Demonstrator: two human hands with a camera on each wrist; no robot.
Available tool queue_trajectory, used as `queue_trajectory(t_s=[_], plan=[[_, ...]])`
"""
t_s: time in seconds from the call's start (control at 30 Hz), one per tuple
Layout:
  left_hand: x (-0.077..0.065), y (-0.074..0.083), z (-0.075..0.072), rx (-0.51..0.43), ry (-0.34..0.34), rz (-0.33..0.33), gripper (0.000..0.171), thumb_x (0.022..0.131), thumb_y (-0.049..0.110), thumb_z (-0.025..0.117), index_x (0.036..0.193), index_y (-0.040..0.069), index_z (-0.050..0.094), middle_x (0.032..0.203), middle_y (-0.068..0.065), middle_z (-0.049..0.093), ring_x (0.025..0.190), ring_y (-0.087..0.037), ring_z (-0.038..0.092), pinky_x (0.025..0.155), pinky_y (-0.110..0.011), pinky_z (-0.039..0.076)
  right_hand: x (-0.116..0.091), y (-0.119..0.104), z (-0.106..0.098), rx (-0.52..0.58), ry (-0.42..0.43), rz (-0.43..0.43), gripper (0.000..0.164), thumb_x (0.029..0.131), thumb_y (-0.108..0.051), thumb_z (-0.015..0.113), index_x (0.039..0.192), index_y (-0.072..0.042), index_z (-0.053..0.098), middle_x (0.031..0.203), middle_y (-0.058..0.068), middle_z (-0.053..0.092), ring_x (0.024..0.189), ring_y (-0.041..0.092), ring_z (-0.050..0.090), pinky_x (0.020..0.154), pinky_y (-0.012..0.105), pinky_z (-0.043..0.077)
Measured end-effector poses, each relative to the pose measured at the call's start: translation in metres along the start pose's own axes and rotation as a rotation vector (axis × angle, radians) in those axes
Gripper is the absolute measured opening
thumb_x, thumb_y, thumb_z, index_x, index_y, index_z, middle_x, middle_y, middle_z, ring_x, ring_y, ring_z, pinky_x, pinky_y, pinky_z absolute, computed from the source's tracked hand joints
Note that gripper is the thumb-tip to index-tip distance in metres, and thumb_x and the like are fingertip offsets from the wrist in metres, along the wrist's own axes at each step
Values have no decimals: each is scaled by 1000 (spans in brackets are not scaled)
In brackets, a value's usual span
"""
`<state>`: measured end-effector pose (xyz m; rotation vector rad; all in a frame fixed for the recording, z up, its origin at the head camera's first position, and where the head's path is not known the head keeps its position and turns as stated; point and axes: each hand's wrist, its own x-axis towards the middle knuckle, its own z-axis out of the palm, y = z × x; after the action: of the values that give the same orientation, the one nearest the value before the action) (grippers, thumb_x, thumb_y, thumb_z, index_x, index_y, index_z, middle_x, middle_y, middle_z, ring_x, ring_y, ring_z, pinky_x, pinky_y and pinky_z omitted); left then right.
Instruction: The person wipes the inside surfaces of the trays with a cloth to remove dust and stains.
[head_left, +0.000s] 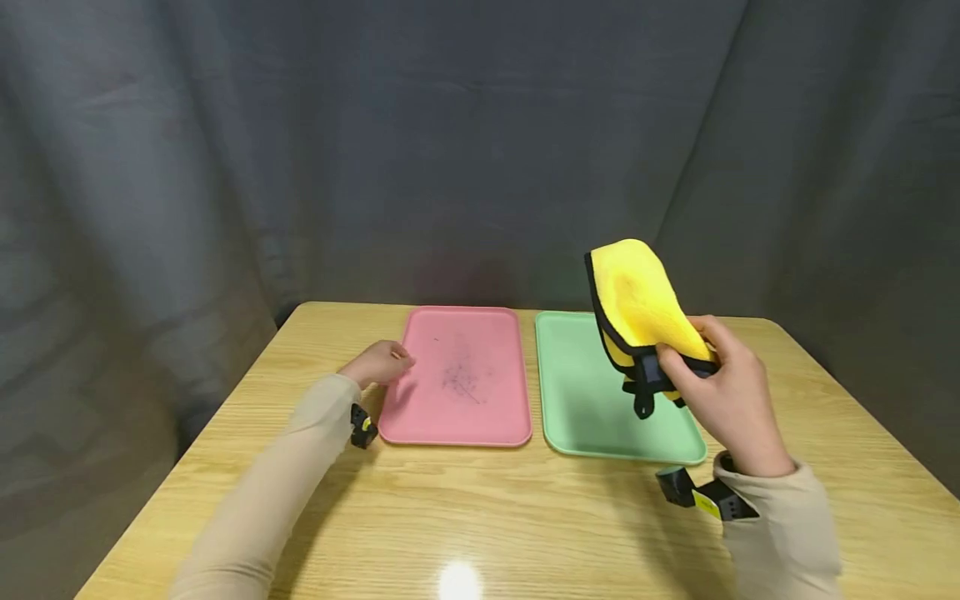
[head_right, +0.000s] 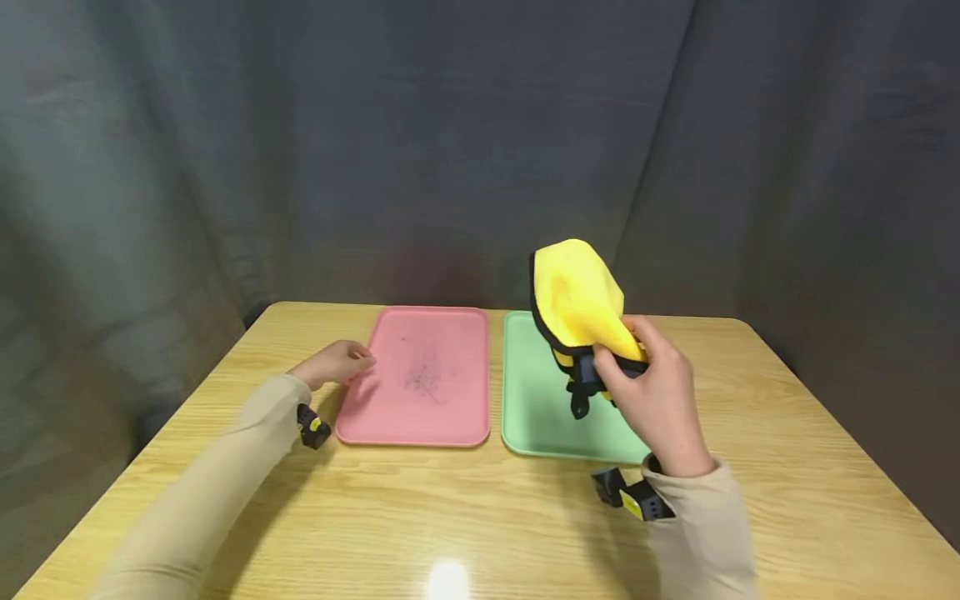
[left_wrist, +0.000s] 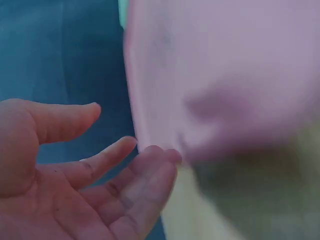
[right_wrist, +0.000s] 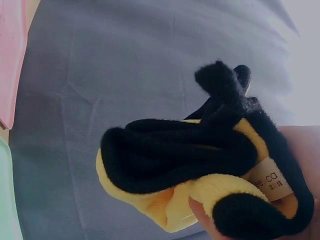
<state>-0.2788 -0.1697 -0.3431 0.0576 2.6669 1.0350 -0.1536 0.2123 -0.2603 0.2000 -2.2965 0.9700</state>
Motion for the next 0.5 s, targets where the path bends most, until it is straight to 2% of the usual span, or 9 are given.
queue_trajectory(t_s=[0.1,0.2,0.37,0.5], plan=[[-7,-19,-3,53,6,-46,26,94,21,52,102,-4,53,83,-8,55,72,-15,51,62,-25,46,1,3,2,-2,-21,-5,24,83,-12,65,107,-7,64,81,-21,49,66,-2,45,53,9,39],[-10,-28,1,50,-24,-64,22,92,19,55,96,-1,49,72,-3,50,63,-12,48,57,-22,41,2,6,3,-6,-40,-8,26,83,-12,66,108,-8,64,82,-22,48,65,-3,45,53,9,40],[-4,-26,13,-54,-71,-98,33,89,11,58,114,-6,45,81,-6,55,67,-11,54,61,-20,50,1,11,0,-15,-48,-19,27,83,-12,66,109,-8,64,82,-23,48,64,-3,44,51,10,39],[3,-19,16,-89,-149,-92,40,87,7,54,122,-8,44,75,-4,52,61,-10,48,55,-19,43,-3,13,-6,-29,-43,-19,25,83,-11,66,108,-9,64,80,-27,48,62,-3,45,50,11,39]])
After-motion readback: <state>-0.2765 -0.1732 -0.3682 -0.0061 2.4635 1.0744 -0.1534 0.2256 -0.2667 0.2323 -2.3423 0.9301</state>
